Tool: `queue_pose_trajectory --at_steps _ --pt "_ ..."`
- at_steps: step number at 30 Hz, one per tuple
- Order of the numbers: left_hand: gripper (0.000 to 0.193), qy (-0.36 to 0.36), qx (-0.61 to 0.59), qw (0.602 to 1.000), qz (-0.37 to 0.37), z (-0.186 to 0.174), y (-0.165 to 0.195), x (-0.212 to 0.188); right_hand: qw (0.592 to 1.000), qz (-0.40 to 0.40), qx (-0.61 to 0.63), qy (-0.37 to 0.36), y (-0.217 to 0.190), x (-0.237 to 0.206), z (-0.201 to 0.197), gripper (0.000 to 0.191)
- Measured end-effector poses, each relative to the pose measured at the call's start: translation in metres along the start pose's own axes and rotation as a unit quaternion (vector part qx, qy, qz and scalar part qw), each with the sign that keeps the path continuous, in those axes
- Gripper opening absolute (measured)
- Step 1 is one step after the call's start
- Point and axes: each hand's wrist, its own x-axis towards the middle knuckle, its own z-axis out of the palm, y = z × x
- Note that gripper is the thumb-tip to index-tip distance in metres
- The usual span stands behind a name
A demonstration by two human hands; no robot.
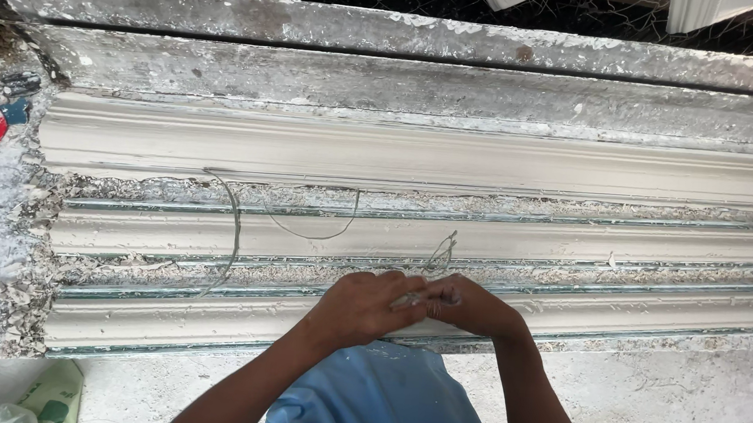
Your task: The person bends thin wire pieces by hand into hooked loops over a plaster cornice mold, pressing and shaping each wire against the mold profile, then sets the formed wire piece aside and picks up the next straight wire to repeat the shaping.
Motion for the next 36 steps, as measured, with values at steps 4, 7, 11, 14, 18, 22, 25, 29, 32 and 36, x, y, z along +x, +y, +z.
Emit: queue_pose_trajectory --at_steps 4,7,11,14,18,22,25,29,32,36 --pt "0.016 0.056 -0.109 0.974 -0.192 0.021 0.008 -0.008 0.984 -0.056 -0.021 0.169 -0.016 0.005 0.019 0.014" --pt "0.009 0.102 -0.234 0.907 -0.336 0.039 0.011 -0.011 0.915 -0.133 -0.21 0.319 -0.027 0.014 0.037 0.01" --pt "0.015 0.149 -0.508 0.695 -0.488 0.053 0.012 -0.008 0.791 -0.252 -0.347 0.437 -0.038 0.024 0.053 0.008" --pt "0.022 0.141 -0.6 0.579 -0.534 0.05 0.008 -0.004 0.766 -0.308 -0.355 0.439 -0.04 0.025 0.056 0.007" --pt "0.02 0.13 -0.569 0.636 -0.505 0.039 0.01 0.0 0.784 -0.338 -0.281 0.438 -0.029 0.025 0.059 0.014" --pt "0.013 0.151 -0.558 0.655 -0.487 0.036 0.012 0.003 0.798 -0.392 -0.166 0.425 -0.015 0.028 0.058 0.019" --pt "0.014 0.163 -0.544 0.672 -0.475 0.036 0.018 0.004 0.782 -0.42 -0.159 0.432 -0.01 0.029 0.057 0.018" --pt "0.018 0.196 -0.444 0.766 -0.422 0.034 0.027 0.007 0.772 -0.426 -0.162 0.443 -0.011 0.03 0.058 0.017" --pt "0.02 0.183 -0.379 0.81 -0.409 0.03 0.034 0.01 0.775 -0.422 -0.134 0.452 -0.014 0.033 0.06 0.016" --pt "0.021 0.188 -0.27 0.88 -0.344 0.022 0.032 0.014 0.804 -0.384 -0.1 0.444 -0.014 0.033 0.06 0.01"
